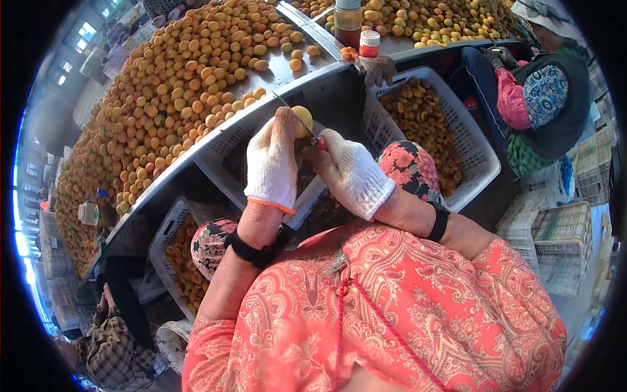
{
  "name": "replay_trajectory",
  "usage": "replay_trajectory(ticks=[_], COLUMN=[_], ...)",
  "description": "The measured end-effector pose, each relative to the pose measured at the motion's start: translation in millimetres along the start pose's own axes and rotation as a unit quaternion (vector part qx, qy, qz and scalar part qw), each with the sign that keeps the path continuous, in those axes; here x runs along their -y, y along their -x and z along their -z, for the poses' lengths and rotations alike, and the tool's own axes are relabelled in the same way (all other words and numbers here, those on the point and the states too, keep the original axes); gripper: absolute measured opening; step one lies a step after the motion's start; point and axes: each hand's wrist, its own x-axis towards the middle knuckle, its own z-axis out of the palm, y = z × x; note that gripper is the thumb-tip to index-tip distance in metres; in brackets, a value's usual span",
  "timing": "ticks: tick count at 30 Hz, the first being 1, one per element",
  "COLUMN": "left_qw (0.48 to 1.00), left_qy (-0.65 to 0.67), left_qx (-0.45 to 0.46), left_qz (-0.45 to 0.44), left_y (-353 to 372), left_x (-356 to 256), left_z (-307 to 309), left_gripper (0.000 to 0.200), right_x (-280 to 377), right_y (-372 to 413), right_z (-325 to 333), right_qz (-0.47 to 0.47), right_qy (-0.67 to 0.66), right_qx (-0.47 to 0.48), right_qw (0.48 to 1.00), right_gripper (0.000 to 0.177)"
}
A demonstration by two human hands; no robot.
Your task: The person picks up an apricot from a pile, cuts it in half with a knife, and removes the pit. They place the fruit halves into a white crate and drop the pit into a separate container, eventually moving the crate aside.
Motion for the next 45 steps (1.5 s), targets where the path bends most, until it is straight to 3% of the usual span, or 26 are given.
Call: replay_trajectory(ticks=[2, 4, 9, 11, 12, 14, 19, 22, 24, 26, 28, 30, 31, 34, 35, 38, 39, 41, 42, 43, 45], left_qw=[0.999, 0.996, 0.999, 0.96, 0.961, 0.908, 0.912, 0.954, 0.995, 0.998, 0.974, 0.986, 0.969, 0.973, 0.968, 0.986, 0.985, 0.993, 0.993, 0.994, 0.982], left_qy=[-0.037, -0.026, -0.014, 0.256, 0.256, 0.353, 0.349, 0.262, 0.083, 0.01, -0.168, -0.118, -0.156, -0.077, -0.083, 0.057, 0.057, 0.079, 0.078, 0.0, -0.132], left_qx=[0.026, 0.014, 0.027, -0.07, -0.069, -0.132, -0.097, -0.084, -0.051, 0.025, 0.077, 0.087, 0.089, 0.09, 0.085, 0.064, 0.062, 0.061, 0.061, 0.044, 0.022], left_qz=[-0.006, -0.081, -0.045, 0.084, 0.083, 0.182, 0.194, 0.118, -0.032, -0.051, -0.13, -0.083, -0.169, -0.2, -0.219, -0.14, -0.147, -0.056, -0.063, -0.098, -0.136], left_y=[0.1, 0.3, -2.7, 0.2, -0.9, -2.1, -5.8, -15.3, -23.4, -13.2, 3.5, 8.8, 6.3, 7.2, 7.9, 11.4, 13.0, 15.7, 15.0, 13.0, 13.3], left_x=[-1.5, 1.9, 13.1, 5.4, 3.2, 0.9, 8.4, 19.9, 23.9, 23.3, 12.9, 12.9, 13.0, 25.4, 29.8, 22.2, 17.4, 10.4, 12.1, 16.4, 12.9], left_z=[-1.4, -7.5, -2.7, -23.4, -29.6, -36.2, -24.9, -5.3, 8.4, 8.7, -10.4, -15.6, -13.2, -12.3, -11.6, -14.3, -12.2, -6.5, -4.9, -2.7, 2.6], left_gripper=[0.032, 0.03, 0.032, 0.034, 0.034, 0.038, 0.038, 0.039, 0.036, 0.031, 0.029, 0.032, 0.035, 0.039, 0.041, 0.038, 0.038, 0.032, 0.032, 0.029, 0.025], right_x=[2.7, -5.0, -10.2, -22.7, -21.2, -17.6, -24.3, -17.2, -0.5, 2.1, 1.6, -0.5, 0.5, 10.0, 7.8, 11.2, 20.3, 22.7, 24.0, 26.5, 26.6], right_y=[1.9, 0.9, 2.4, 1.8, 1.1, 1.1, -0.8, -1.1, -1.7, -10.5, -18.8, -23.2, -25.7, -30.3, -35.0, -40.8, -41.0, -41.8, -43.3, -44.4, -45.7], right_z=[-0.2, -3.3, -5.9, -13.8, -14.4, -16.3, -16.6, -4.8, 5.7, 16.5, 17.1, 15.9, 14.7, 16.4, 11.8, 4.7, 4.4, -0.7, -2.6, -0.1, -0.9], right_qz=[0.007, 0.003, -0.046, -0.037, -0.036, -0.021, -0.038, -0.029, -0.005, -0.01, 0.03, 0.012, -0.008, -0.02, -0.021, -0.034, -0.032, -0.025, -0.023, -0.021, -0.009], right_qy=[-0.067, -0.058, -0.065, 0.045, 0.045, 0.07, 0.049, -0.001, -0.075, -0.068, -0.049, -0.087, -0.107, -0.122, -0.195, -0.21, -0.209, -0.21, -0.213, -0.145, -0.16], right_qx=[0.001, 0.005, 0.035, 0.024, 0.022, -0.013, -0.002, 0.005, -0.059, -0.101, -0.128, -0.121, -0.109, -0.085, -0.075, -0.057, -0.065, -0.065, -0.069, -0.078, -0.09], right_qw=[0.998, 0.998, 0.996, 0.998, 0.998, 0.997, 0.998, 1.0, 0.995, 0.992, 0.99, 0.989, 0.988, 0.989, 0.978, 0.975, 0.975, 0.975, 0.974, 0.986, 0.983], right_gripper=[0.019, 0.019, 0.022, 0.028, 0.028, 0.02, 0.026, 0.028, 0.026, 0.027, 0.029, 0.03, 0.03, 0.029, 0.029, 0.03, 0.031, 0.03, 0.03, 0.029, 0.028])
